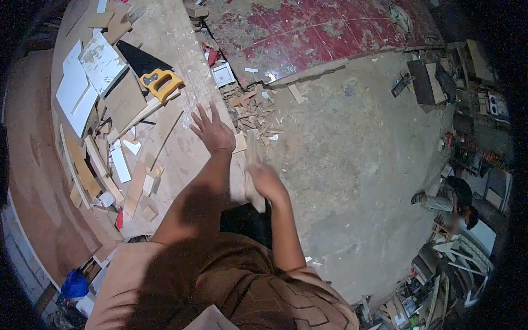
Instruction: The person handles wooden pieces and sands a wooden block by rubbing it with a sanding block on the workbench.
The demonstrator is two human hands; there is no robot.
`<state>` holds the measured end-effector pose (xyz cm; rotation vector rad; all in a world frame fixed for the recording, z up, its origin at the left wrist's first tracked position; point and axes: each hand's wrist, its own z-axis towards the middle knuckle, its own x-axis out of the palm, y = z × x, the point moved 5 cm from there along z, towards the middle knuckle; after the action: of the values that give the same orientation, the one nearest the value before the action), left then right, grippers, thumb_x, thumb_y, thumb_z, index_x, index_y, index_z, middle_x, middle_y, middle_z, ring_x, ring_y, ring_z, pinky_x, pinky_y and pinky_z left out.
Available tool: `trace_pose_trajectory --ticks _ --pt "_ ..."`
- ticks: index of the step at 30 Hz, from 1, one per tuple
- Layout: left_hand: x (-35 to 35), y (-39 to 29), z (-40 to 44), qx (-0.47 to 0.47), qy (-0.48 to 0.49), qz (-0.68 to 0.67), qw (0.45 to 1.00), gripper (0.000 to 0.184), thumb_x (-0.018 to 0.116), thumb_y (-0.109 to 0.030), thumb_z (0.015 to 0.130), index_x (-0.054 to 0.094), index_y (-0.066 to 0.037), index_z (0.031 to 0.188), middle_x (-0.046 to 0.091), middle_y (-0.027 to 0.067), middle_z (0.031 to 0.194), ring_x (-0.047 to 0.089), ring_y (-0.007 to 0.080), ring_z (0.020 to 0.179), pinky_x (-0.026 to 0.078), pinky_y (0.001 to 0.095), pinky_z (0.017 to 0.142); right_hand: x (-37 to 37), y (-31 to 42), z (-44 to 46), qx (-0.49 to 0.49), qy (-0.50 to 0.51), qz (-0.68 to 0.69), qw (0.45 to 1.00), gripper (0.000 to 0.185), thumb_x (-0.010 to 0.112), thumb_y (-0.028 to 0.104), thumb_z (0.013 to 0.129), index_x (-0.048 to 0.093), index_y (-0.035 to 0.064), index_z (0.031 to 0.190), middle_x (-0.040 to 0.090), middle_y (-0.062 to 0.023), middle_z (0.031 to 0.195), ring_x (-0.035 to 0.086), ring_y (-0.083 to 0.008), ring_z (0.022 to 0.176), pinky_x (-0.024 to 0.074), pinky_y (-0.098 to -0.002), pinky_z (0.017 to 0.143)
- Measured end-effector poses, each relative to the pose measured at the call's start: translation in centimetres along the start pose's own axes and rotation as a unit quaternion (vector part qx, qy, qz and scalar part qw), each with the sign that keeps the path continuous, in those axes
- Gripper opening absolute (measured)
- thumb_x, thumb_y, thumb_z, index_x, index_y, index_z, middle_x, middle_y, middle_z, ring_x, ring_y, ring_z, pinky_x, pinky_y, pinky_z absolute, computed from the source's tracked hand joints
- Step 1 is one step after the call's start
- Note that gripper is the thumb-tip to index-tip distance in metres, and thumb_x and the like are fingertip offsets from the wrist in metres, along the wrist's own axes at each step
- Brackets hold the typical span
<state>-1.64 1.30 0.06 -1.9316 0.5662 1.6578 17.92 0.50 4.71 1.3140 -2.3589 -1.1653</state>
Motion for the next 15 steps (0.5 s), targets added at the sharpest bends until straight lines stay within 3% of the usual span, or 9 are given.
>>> trace_pose_trajectory --ticks 2,3,5,6,8,12,15 --pt "0.1 -0.1 0.1 -0.001 0.003 -0.001 1.000 0.072 0.050 -0.017 0.089 0.024 -0.019 0.156 0.010 0.0166 0.163 0.007 0.0435 0.149 0.002 0.0613 0.118 0.3 -0.4 4.9 0.034 0.004 0.143 0.989 0.052 0.053 0.032 0.096 0.054 -0.0063 0.132 0.064 -0.0277 0.120 0.061 -0.0317 0.116 0.0423 -0.0370 0.102" --pt "0.2 0.0 0.1 -0.007 0.006 -0.001 1.000 0.072 0.050 -0.016 0.089 0.024 -0.020 0.156 0.011 0.0166 0.163 0.007 0.0435 0.149 0.002 0.0614 0.118 0.1 -0.6 5.6 0.032 0.003 0.144 0.989 0.052 0.053 0.032 0.096 0.054 -0.0063 0.132 0.064 -0.0277 0.120 0.061 -0.0317 0.116 0.0423 -0.0370 0.102" --pt "0.3 0.0 0.2 -0.005 0.001 0.004 1.000 0.072 0.050 -0.016 0.089 0.024 -0.020 0.156 0.011 0.0167 0.163 0.007 0.0434 0.149 0.002 0.0614 0.118 0.7 -1.8 6.3 0.119 0.061 0.186 0.973 0.054 0.052 0.032 0.097 0.051 -0.0060 0.135 0.061 -0.0296 0.124 0.059 -0.0339 0.120 0.0419 -0.0372 0.102" --pt "0.4 0.0 0.1 -0.007 -0.001 0.006 1.000 0.072 0.051 -0.016 0.089 0.025 -0.020 0.156 0.011 0.0168 0.163 0.007 0.0434 0.149 0.002 0.0615 0.118 0.8 -2.4 4.8 0.120 0.059 0.187 0.973 0.054 0.052 0.032 0.097 0.051 -0.0060 0.135 0.061 -0.0296 0.124 0.059 -0.0339 0.120 0.0419 -0.0372 0.102" --pt "0.0 -0.1 0.1 -0.008 0.003 0.006 1.000 0.072 0.051 -0.016 0.089 0.025 -0.019 0.156 0.012 0.0168 0.162 0.007 0.0430 0.149 0.002 0.0614 0.118 0.2 -2.2 0.4 -0.013 -0.018 0.084 0.996 0.054 0.052 0.033 0.098 0.053 -0.0089 0.132 0.066 -0.0163 0.117 0.058 -0.0206 0.105 0.0437 -0.0340 0.096" --pt "0.1 -0.1 0.1 -0.008 0.000 0.004 1.000 0.072 0.051 -0.017 0.089 0.025 -0.019 0.156 0.012 0.0164 0.162 0.007 0.0424 0.149 0.003 0.0610 0.118 0.9 -1.3 0.4 0.002 -0.028 0.019 0.999 0.053 0.051 0.033 0.098 0.053 -0.0084 0.131 0.066 -0.0176 0.119 0.058 -0.0210 0.106 0.0438 -0.0339 0.096" --pt "0.0 0.0 0.1 -0.001 -0.018 -0.016 1.000 0.073 0.052 -0.013 0.087 0.026 -0.020 0.155 0.013 0.0162 0.162 0.010 0.0448 0.148 0.006 0.0626 0.118 1.0 -1.2 5.3 0.042 0.018 0.090 0.995 0.058 0.051 0.033 0.098 0.047 -0.0066 0.139 0.062 -0.0222 0.128 0.056 -0.0222 0.119 0.0399 -0.0309 0.103"
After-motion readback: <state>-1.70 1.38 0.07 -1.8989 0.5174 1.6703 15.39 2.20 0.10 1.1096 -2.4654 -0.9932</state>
